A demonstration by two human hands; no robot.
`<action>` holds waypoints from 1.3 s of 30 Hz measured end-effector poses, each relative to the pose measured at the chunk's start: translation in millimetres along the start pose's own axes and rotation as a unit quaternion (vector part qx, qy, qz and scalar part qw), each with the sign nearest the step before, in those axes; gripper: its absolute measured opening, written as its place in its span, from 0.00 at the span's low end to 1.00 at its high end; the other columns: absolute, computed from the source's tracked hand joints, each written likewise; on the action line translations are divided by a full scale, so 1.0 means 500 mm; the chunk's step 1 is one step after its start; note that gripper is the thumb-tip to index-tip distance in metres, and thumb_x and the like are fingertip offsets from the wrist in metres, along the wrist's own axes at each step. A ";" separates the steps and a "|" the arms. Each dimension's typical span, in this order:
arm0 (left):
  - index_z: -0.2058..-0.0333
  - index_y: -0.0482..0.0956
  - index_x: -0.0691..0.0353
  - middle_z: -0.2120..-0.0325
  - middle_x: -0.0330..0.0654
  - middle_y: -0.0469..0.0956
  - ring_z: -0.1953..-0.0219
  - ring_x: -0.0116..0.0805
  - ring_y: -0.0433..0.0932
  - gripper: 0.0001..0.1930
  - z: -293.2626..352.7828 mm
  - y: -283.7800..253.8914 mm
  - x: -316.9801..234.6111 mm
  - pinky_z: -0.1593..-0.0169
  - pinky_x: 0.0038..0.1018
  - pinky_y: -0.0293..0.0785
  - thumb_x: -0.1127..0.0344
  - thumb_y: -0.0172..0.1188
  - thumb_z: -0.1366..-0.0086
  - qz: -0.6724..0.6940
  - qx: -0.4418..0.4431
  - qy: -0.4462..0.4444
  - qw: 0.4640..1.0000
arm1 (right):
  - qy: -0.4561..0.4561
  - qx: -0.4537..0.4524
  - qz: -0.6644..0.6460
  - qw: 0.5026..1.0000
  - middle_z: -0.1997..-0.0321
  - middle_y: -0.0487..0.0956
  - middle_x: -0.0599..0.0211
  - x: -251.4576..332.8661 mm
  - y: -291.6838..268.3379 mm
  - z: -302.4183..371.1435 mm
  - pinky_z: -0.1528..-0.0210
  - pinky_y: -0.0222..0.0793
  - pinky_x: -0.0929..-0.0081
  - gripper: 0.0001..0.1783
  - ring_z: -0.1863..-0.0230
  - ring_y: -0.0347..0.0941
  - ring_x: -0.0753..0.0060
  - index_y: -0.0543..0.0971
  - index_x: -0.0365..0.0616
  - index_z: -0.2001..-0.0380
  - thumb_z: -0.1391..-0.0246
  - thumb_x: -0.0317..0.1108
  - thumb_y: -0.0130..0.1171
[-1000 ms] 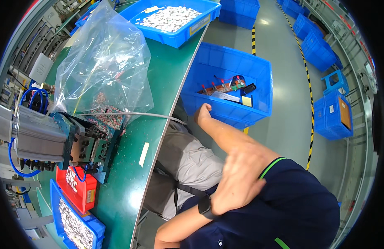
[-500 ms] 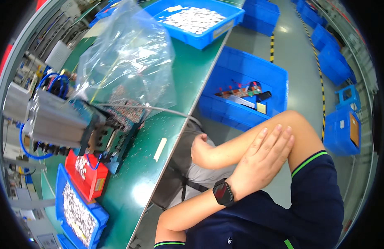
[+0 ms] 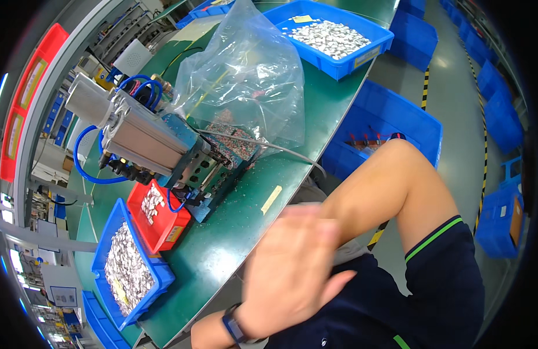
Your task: The person picks up a connector and a wire, aligns them, and inserts the wire into the connector. They then place the assembly into a pneumatic press to crimp them together before retrieving more parts from a bin.
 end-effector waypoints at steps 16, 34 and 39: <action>0.54 0.72 0.68 0.69 0.41 0.74 0.69 0.30 0.76 0.11 0.240 0.003 0.328 0.61 0.29 0.76 0.70 0.50 0.32 0.611 -0.227 -0.413 0.636 | -0.456 0.135 0.635 0.609 0.63 0.75 0.57 0.061 0.089 0.387 0.58 0.71 0.63 0.13 0.60 0.73 0.53 0.73 0.42 0.57 0.47 0.31 0.52; 0.61 0.72 0.63 0.68 0.43 0.72 0.68 0.41 0.73 0.16 0.106 -0.099 0.183 0.66 0.33 0.69 0.76 0.59 0.52 -0.001 -0.215 -0.106 0.971 | -0.516 0.314 -0.021 0.796 0.45 0.68 0.53 0.214 0.263 0.307 0.36 0.54 0.56 0.45 0.38 0.62 0.56 0.58 0.42 0.43 0.60 0.41 0.71; 0.62 0.72 0.63 0.69 0.44 0.71 0.67 0.43 0.73 0.14 0.115 -0.114 0.178 0.64 0.34 0.70 0.77 0.59 0.49 0.156 -0.259 -0.111 0.947 | -0.548 0.351 0.049 0.758 0.45 0.69 0.51 0.189 0.291 0.314 0.36 0.54 0.54 0.45 0.40 0.63 0.53 0.55 0.43 0.43 0.59 0.42 0.71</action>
Point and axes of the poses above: each hand's wrist, its own z-axis away from the middle knuckle, its own y-axis out of the palm, x = y × z, the point moved 10 cm from there along -z, towards the middle knuckle
